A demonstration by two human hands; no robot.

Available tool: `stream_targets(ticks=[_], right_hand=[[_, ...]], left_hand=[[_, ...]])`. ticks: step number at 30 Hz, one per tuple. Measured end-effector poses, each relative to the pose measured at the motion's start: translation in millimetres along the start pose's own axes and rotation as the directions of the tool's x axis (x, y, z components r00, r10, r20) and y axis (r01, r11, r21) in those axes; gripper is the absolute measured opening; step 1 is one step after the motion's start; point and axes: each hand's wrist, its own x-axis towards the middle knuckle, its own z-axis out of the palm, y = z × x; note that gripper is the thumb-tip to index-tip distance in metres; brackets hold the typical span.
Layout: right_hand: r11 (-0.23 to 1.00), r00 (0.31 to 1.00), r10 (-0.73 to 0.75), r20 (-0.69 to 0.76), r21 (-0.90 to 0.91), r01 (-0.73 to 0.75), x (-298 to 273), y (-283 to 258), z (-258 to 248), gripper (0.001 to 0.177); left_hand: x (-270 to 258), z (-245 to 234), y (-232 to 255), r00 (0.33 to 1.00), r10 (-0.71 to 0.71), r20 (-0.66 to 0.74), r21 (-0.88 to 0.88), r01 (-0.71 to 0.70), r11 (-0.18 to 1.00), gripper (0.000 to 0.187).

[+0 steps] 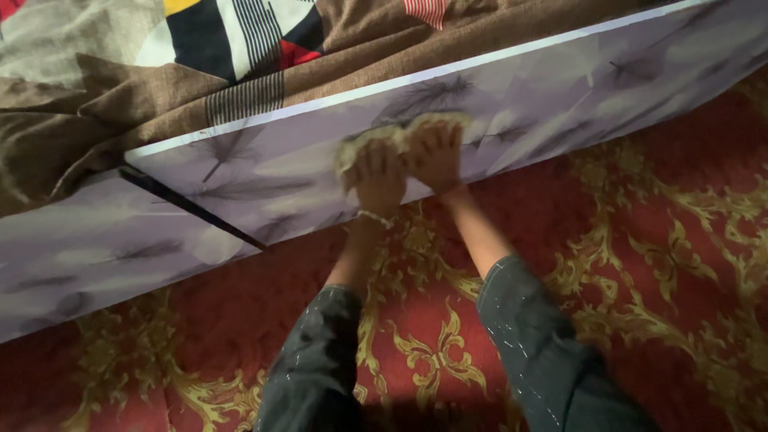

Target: The person wipes the side of a bed frame with a cloth. They move along the length of the bed, scrubbing the surface with both hands.

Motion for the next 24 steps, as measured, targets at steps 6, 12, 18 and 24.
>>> stream_targets(ticks=[6,12,18,24], right_hand=[[0.988,0.99,0.141,0.003,0.067,-0.141,-21.5,4.4,0.8,0.057],[0.969,0.976,0.219,-0.007,0.121,-0.216,-1.6,-29.0,-11.1,0.066],[0.991,0.995,0.096,-0.026,0.098,-0.093,47.9,-75.8,-13.1,0.062],[0.994,0.994,0.042,-0.104,0.104,-0.031,136.8,-164.5,-31.8,0.059]], left_hand=[[32.1,-34.5,24.0,0.993,0.079,-0.083,0.096,-0.071,0.993,0.043],[40.4,-84.3,-21.5,0.965,0.261,0.026,-0.014,-0.261,0.965,0.051],[35.3,-122.9,-81.0,0.957,0.273,0.1,0.149,-0.286,0.947,0.047],[30.1,-168.2,-155.4,0.997,0.066,0.028,0.15,-0.07,0.986,0.04]])
